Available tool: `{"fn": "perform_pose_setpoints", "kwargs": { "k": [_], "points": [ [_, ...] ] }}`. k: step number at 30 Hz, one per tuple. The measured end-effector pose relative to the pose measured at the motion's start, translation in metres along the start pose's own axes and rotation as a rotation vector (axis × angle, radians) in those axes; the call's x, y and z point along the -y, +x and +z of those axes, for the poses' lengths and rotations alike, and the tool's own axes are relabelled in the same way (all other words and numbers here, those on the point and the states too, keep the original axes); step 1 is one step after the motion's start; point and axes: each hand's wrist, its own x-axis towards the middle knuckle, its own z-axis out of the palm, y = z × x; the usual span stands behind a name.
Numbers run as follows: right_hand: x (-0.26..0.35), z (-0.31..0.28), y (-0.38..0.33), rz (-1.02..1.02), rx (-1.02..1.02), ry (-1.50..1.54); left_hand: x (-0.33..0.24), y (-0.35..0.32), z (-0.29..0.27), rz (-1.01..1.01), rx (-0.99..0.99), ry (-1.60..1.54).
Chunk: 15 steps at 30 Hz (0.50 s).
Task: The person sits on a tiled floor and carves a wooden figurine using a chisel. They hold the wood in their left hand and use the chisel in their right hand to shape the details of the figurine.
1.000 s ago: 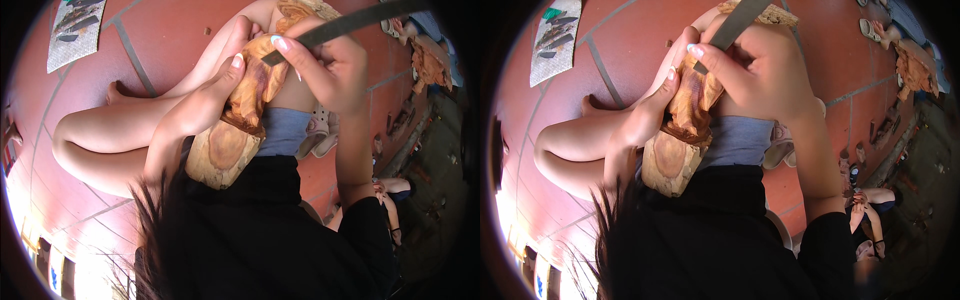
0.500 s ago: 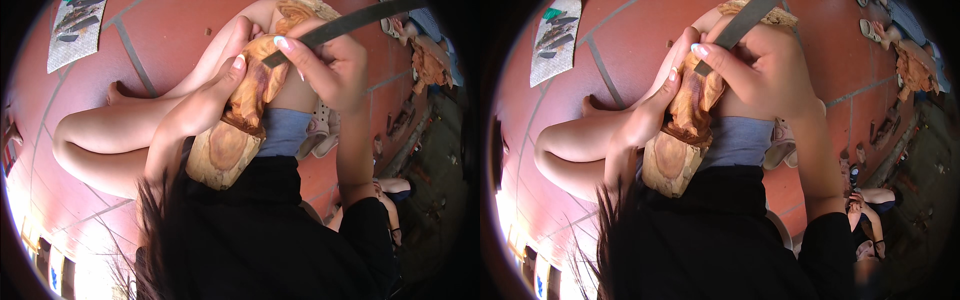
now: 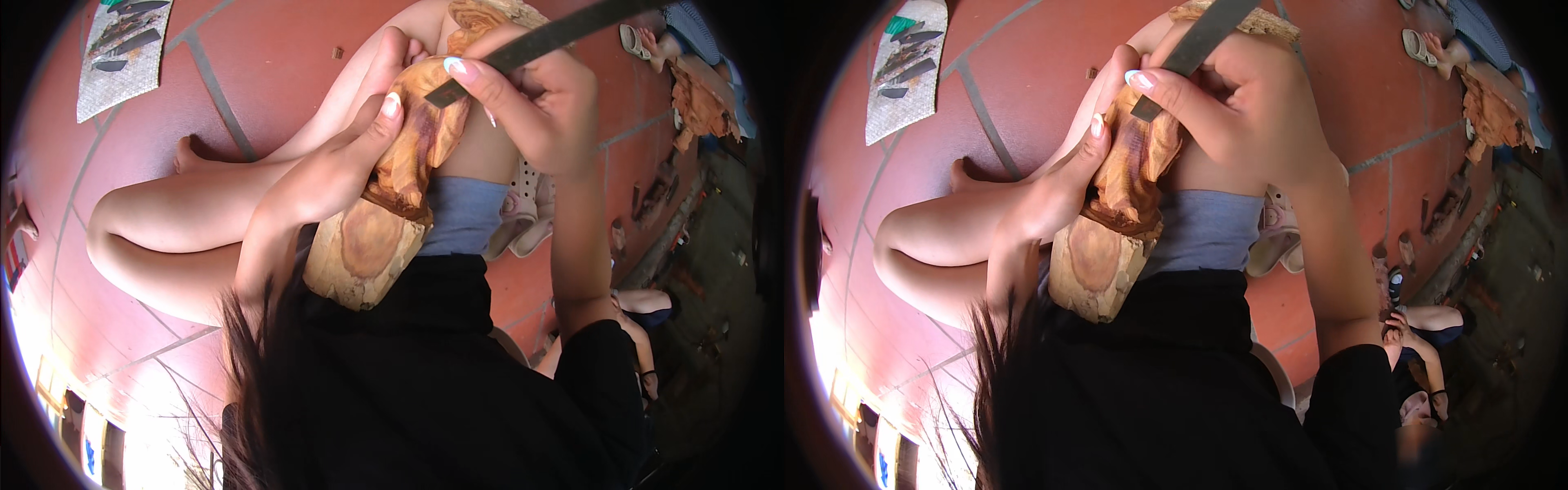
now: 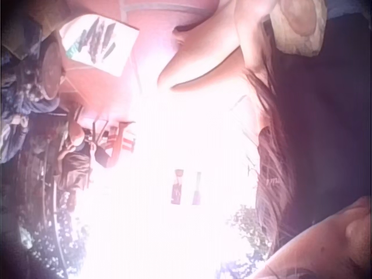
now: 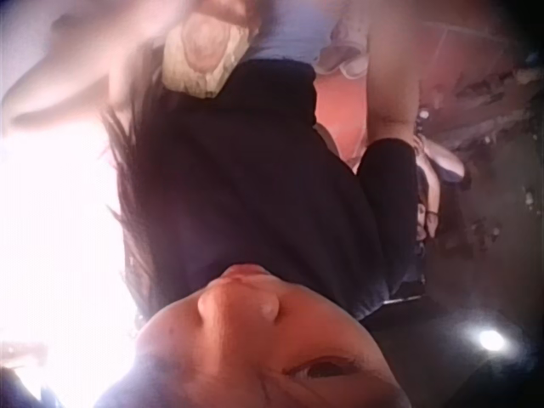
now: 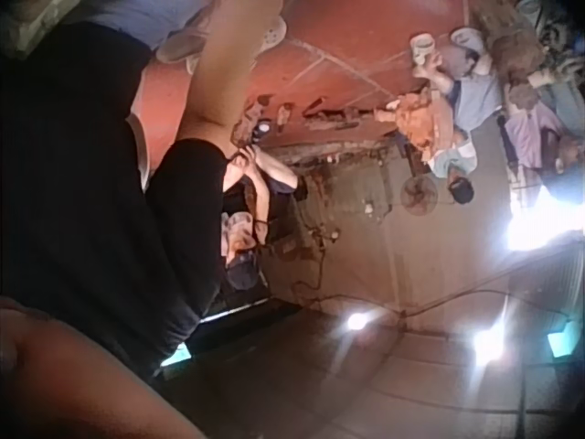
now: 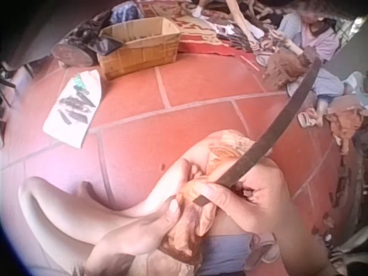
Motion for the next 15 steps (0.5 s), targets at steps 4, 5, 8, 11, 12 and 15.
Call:
{"fn": "perform_pose_setpoints", "kwargs": {
  "k": [4,5,8,11,12,15],
  "points": [
    [0.006,0.002,-0.004,-0.09,0.057,-0.072,0.0,0.003,0.001,0.058,0.014,-0.02],
    [0.007,0.003,-0.003,-0.102,0.06,-0.089,0.0,0.002,0.0,0.035,0.0,-0.009],
    [0.001,-0.002,0.004,-0.023,-0.017,-0.035,0.0,0.001,0.001,0.0,-0.024,0.006],
    [0.003,-0.003,0.001,-0.115,0.051,-0.081,0.001,0.003,0.002,0.05,-0.002,-0.065],
    [0.003,-0.002,-0.003,-0.054,0.014,-0.063,0.007,0.003,0.002,0.074,0.005,-0.119],
    [0.007,-0.01,-0.003,-0.043,-0.149,-0.02,0.009,0.003,0.002,0.055,0.014,-0.106]
  ]
}}
